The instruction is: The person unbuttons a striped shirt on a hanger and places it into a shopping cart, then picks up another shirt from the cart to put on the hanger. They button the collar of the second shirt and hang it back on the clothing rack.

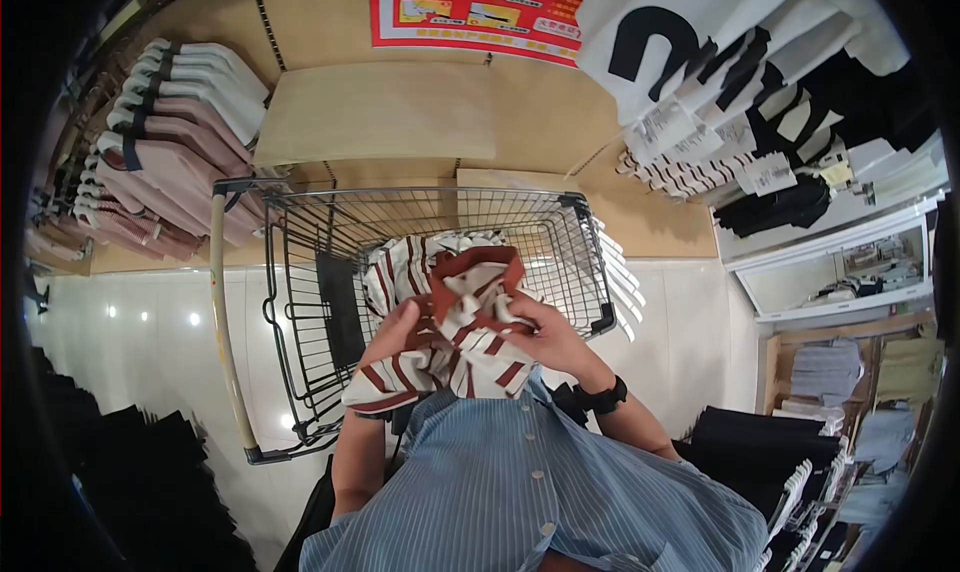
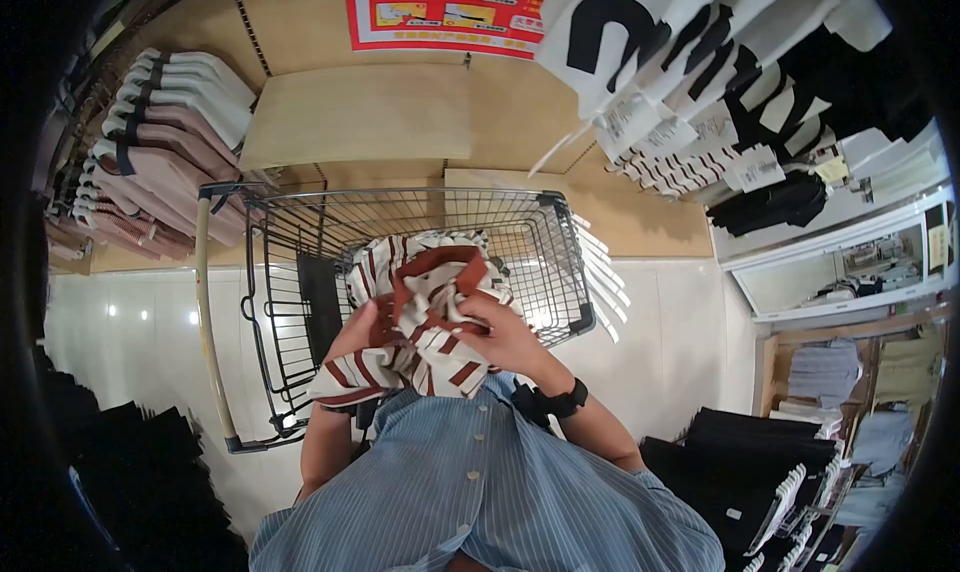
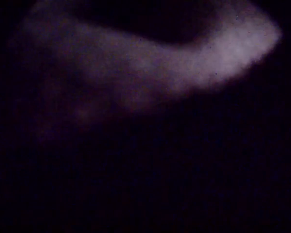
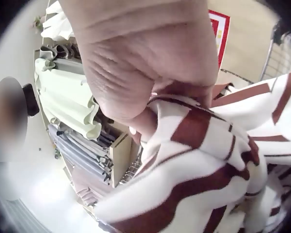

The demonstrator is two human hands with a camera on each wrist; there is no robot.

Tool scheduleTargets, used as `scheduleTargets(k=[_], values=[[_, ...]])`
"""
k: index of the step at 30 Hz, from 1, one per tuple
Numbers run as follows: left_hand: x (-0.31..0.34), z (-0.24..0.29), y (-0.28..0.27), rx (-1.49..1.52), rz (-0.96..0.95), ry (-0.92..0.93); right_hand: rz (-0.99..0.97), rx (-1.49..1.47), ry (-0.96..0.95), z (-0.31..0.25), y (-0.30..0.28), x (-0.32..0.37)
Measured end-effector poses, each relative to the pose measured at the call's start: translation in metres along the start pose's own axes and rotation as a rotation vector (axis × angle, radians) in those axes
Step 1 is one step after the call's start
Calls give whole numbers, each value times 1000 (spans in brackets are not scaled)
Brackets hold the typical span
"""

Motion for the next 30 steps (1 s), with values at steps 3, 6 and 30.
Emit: scheduleTargets(k=[3, 6, 30], values=[[-14, 7, 24, 274, 2, -93, -250, 334, -148, -31, 29, -6], [-35, 5, -1, -209, 190, 12, -367, 447, -124, -17, 47, -4], [-3, 22, 21, -1573, -16, 36, 400, 508, 67, -3, -65, 20]])
Point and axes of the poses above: each hand's wrist, its own x-axis away from the middle knuckle, its own y-axis out of the palm, z = x × y, the point moved 8 cm from there along -x, towards the middle knuckle, and after that the axes turned 9 degrees about -z, right-handed, at the moved point
